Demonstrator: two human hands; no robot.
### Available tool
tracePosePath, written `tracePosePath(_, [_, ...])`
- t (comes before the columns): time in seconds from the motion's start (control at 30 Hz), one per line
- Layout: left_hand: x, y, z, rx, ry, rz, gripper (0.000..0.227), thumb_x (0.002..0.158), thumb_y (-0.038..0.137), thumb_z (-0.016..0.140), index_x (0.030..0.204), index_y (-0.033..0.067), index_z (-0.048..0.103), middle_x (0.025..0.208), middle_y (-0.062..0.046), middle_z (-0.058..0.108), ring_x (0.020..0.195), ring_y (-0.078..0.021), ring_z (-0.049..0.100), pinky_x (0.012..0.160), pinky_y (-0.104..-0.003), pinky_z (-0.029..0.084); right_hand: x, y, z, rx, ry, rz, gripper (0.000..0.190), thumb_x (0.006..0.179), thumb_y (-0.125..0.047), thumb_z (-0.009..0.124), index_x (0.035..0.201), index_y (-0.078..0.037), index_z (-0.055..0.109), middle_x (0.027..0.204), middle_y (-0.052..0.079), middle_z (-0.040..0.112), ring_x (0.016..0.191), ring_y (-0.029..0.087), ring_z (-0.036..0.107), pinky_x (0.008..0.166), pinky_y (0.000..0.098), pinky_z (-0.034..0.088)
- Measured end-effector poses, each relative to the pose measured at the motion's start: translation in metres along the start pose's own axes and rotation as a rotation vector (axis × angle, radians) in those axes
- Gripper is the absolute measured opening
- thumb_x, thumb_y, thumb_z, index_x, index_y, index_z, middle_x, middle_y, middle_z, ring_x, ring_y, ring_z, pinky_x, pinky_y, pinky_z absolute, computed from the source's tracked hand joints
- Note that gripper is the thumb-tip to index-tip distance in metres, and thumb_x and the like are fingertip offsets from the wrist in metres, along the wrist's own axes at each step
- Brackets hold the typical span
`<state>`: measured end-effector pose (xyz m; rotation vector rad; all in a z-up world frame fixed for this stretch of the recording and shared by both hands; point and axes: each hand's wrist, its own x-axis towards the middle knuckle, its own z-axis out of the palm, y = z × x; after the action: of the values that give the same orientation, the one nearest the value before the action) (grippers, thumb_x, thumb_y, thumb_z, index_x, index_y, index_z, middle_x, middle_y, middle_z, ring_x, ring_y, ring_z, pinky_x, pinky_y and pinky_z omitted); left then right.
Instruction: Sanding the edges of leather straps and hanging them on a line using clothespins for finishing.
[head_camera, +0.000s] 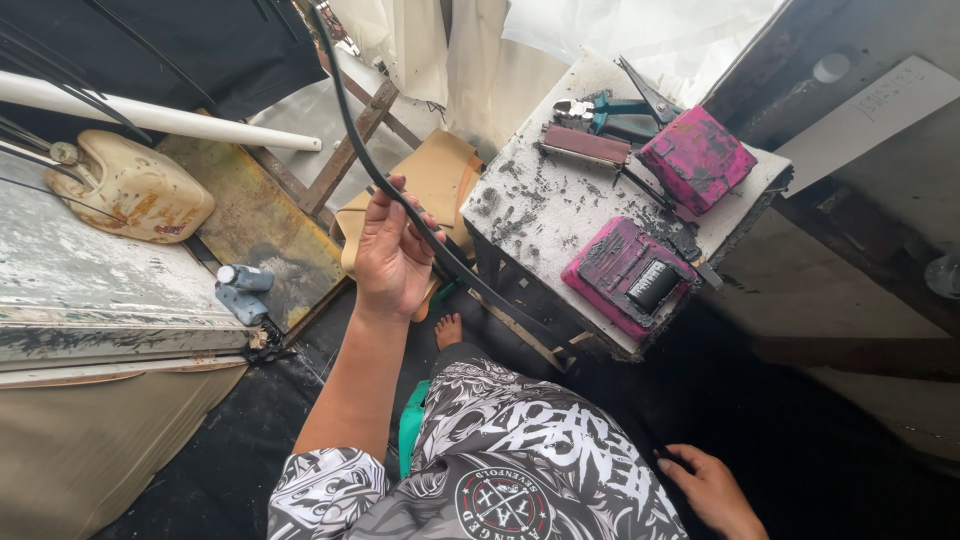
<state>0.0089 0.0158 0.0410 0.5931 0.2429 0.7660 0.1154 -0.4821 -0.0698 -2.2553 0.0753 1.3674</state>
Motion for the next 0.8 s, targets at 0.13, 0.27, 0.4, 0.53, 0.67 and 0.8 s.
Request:
tracePosePath(0.13, [-0.007,-0.007,0.005,-0.034,-0.024,-0.050,0.031,0.109,0.011,0.053,0.140,0.0102,0.056,0.107,-0.005,0.068,0.091,-0.0222,0.072,0.076,-0.037,0.066,0.022,0.000,0.011,-0.099,-0.060,-0.033,0.042,0.093,-0.031,0.069,0.132,-0.016,0.075,0.131,0.003,0.079,0.121,0.019,0.072,0.105,0.0337,0.052])
tracePosePath(0.27, [-0.017,-0.012,0.012,-0.046,-0.067,-0.082,0.030,0.110,0.011,0.050,0.140,0.0104,0.054,0.111,-0.006,0.065,0.091,-0.0211,0.071,0.076,-0.036,0.065,0.022,-0.029,0.025,-0.100,-0.078,0.013,0.042,0.098,-0.027,0.064,0.139,-0.021,0.071,0.142,0.002,0.072,0.132,0.019,0.066,0.111,0.0345,0.049])
tracePosePath(0.4, [-0.027,-0.014,0.018,0.006,-0.094,-0.130,0.035,0.108,0.011,0.053,0.143,0.0086,0.051,0.109,-0.006,0.064,0.089,-0.0202,0.070,0.074,-0.035,0.065,0.040,-0.025,0.023,-0.176,-0.062,-0.062,0.046,0.094,-0.035,0.067,0.139,-0.025,0.069,0.146,-0.001,0.066,0.136,0.016,0.062,0.114,0.0324,0.047])
tracePosePath(0.53, [-0.037,-0.019,0.019,0.096,-0.077,-0.124,0.038,0.102,0.005,0.058,0.138,0.0084,0.046,0.102,-0.014,0.063,0.093,-0.0222,0.069,0.076,-0.033,0.064,0.056,-0.013,-0.017,-0.175,0.037,-0.269,0.035,0.090,-0.031,0.072,0.122,-0.019,0.080,0.127,-0.002,0.080,0.121,0.012,0.071,0.109,0.0270,0.048])
tracePosePath(0.67, [-0.041,-0.030,0.011,0.129,-0.142,-0.097,0.026,0.102,-0.002,0.056,0.122,0.0135,0.050,0.124,-0.017,0.065,0.091,-0.0216,0.069,0.071,-0.035,0.065,-0.009,-0.091,-0.076,-0.063,0.289,-0.386,0.036,0.088,-0.025,0.074,0.121,-0.014,0.079,0.125,0.001,0.080,0.117,0.013,0.071,0.108,0.0280,0.048])
tracePosePath(0.8, [-0.040,-0.037,0.011,0.150,-0.133,-0.093,0.031,0.097,-0.005,0.058,0.127,-0.0014,0.059,0.131,-0.021,0.065,0.091,-0.0267,0.072,0.073,-0.039,0.068,-0.065,-0.185,-0.104,-0.193,0.573,-0.852,0.024,0.093,-0.021,0.072,0.115,-0.015,0.079,0.104,0.003,0.078,0.098,0.018,0.072,0.089,0.0324,0.054])
